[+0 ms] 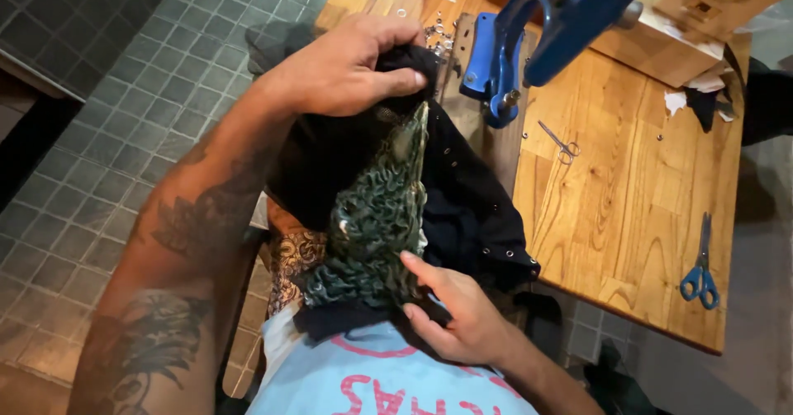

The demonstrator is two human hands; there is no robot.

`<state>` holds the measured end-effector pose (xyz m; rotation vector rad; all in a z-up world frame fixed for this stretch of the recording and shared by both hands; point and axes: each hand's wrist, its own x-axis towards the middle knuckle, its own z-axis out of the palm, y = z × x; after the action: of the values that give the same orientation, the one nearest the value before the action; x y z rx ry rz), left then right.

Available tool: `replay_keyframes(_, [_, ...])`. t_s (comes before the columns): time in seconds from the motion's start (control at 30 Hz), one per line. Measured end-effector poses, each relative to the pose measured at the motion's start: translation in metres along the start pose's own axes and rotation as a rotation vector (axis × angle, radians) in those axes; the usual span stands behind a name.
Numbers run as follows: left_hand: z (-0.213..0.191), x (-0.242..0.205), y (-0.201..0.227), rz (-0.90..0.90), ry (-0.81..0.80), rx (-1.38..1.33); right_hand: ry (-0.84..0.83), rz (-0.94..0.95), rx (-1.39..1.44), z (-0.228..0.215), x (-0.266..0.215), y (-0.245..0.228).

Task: Attach metal eyelets to a black garment using a manual hand press

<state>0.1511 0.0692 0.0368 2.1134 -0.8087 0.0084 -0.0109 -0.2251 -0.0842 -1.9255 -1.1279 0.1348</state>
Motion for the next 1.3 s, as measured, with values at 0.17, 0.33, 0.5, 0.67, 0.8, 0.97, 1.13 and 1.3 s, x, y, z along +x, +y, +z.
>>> replay_keyframes(0.17, [-0.001, 0.004, 0.004, -0.022, 0.026, 0.089, 0.113, 0.227, 0.072, 0.011, -0.007, 0.004])
replay_keyframes(0.33, [0.0, 0.011, 0.001, -0.041, 0.05, 0.129, 0.201, 0.095, 0.063, -0.002, 0.011, -0.006])
replay_keyframes(0.5, [0.005, 0.019, -0.012, -0.058, 0.087, 0.109, 0.326, 0.06, -0.098, -0.012, 0.017, -0.003])
replay_keyframes(0.67, [0.013, 0.025, -0.021, -0.025, 0.17, 0.158, 0.579, 0.089, -0.481, -0.028, 0.025, 0.012])
replay_keyframes(0.8, [0.011, 0.025, -0.021, -0.082, 0.163, 0.128, 0.512, 0.23, -0.734, -0.03, 0.021, 0.034])
replay_keyframes(0.97, [0.009, 0.02, -0.027, -0.086, 0.171, 0.137, 0.621, 0.329, -0.686, -0.037, 0.015, 0.046])
replay_keyframes(1.13, [0.006, 0.017, -0.026, -0.117, 0.145, 0.128, 0.636, 0.327, -0.658, -0.046, 0.008, 0.055])
replay_keyframes(1.3, [0.005, 0.015, -0.023, -0.092, 0.118, 0.102, 0.697, 0.283, -0.699, -0.062, 0.008, 0.047])
